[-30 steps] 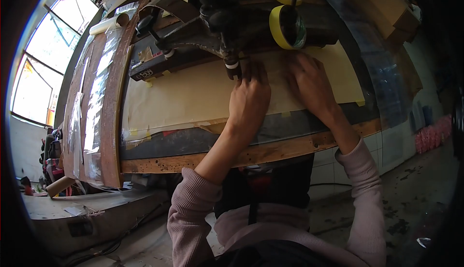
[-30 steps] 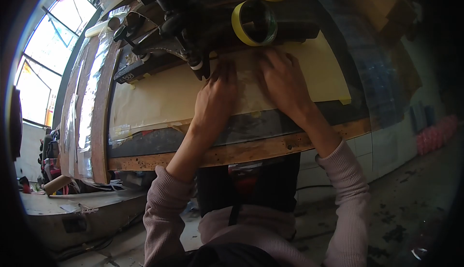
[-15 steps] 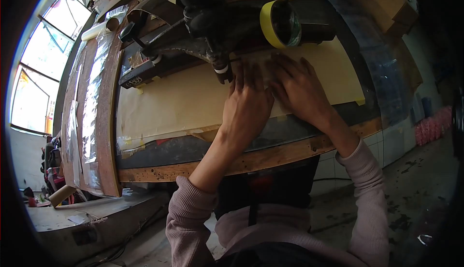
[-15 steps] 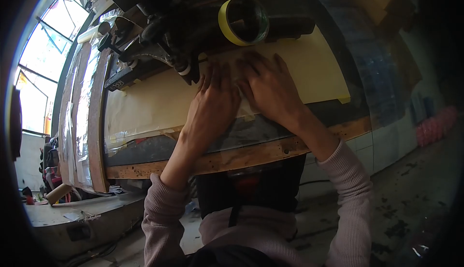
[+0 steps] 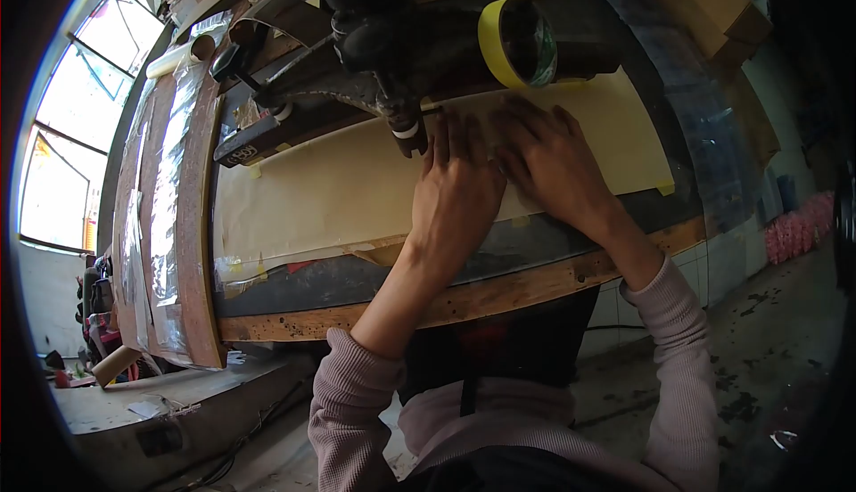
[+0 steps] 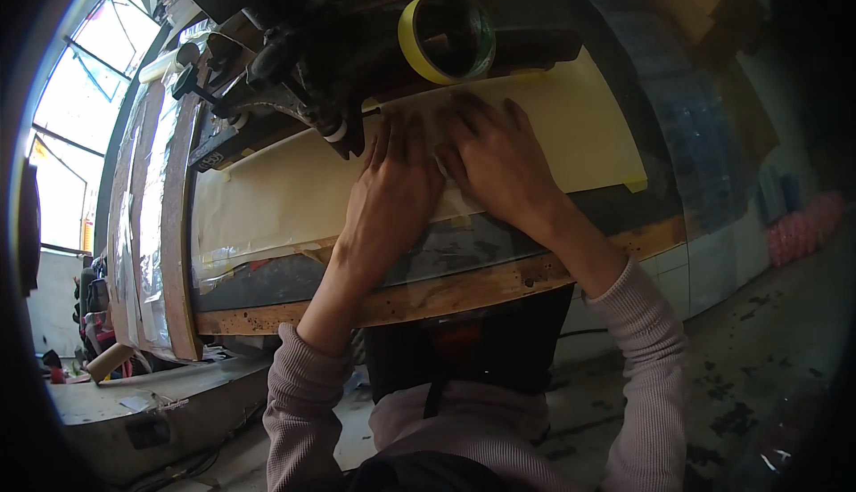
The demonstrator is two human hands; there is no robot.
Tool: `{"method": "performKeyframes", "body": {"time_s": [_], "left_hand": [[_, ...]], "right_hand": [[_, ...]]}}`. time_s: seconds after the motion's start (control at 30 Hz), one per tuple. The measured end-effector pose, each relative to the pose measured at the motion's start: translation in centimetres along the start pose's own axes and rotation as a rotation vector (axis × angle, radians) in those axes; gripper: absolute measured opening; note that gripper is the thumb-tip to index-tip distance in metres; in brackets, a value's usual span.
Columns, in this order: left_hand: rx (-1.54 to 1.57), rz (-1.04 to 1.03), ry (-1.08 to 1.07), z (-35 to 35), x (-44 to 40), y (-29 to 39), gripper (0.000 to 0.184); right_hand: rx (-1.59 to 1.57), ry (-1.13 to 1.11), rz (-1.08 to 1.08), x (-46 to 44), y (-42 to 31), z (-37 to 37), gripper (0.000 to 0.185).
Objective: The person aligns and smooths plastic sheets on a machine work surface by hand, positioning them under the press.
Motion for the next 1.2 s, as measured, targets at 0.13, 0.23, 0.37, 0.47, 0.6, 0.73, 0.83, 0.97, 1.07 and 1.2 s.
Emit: {"method": "performKeyframes", "body": {"time_s": [0.13,0.23,0.37,0.47,0.6,0.73,0.83,0.97,1.07,1.2], "left_hand": [[0.008,0.014,-0.004,0.2,-0.1,0.0,0.048],[0.007,0.025,-0.002,0.2,0.0,0.0,0.048],[-0.006,0.043,0.006,0.3,0.0,-0.1,0.048],[0.016,0.064,0.002,0.0,0.0,-0.4,0.048],[0.009,0.046,0.010,-0.1,-0.3,-0.6,0.047],[-0.041,0.040,0.037,0.9,-0.5,-0.1,0.045],[-0.053,0.033,0.064,1.3,-0.5,0.1,0.042],[-0.019,0.063,0.052,0.9,-0.5,-0.1,0.038],[-0.030,0.038,0.083,0.7,-0.5,-0.1,0.039],[-0.032,0.039,0.070,0.6,-0.6,-0.1,0.040]], "right_hand": [[0.000,0.002,-0.001,-0.1,0.0,0.1,0.038],[0.003,0.014,-0.003,-0.1,-0.1,0.3,0.037],[0.009,0.046,-0.002,0.0,-0.3,0.6,0.035],[-0.016,0.047,-0.001,0.0,-0.2,0.4,0.035],[-0.030,0.076,0.024,-0.3,0.2,0.2,0.035],[-0.041,0.071,0.028,-0.4,0.2,0.4,0.033],[-0.048,0.080,0.035,-0.4,0.1,0.4,0.033],[-0.042,0.072,0.030,-0.3,0.1,0.4,0.033],[-0.052,0.065,0.031,-0.5,0.1,0.3,0.033],[-0.084,0.052,0.023,-0.6,0.3,0.3,0.032]]}}
Point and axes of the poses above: each hand's wrist, its own x-axis away from the middle knuckle, its own z-axis out of the back of the hand, y = z × x, the point moved 8 cm from there along -x, towards the middle knuckle, and after that the axes turned 4 degrees about -z, right-handed, at the moved point
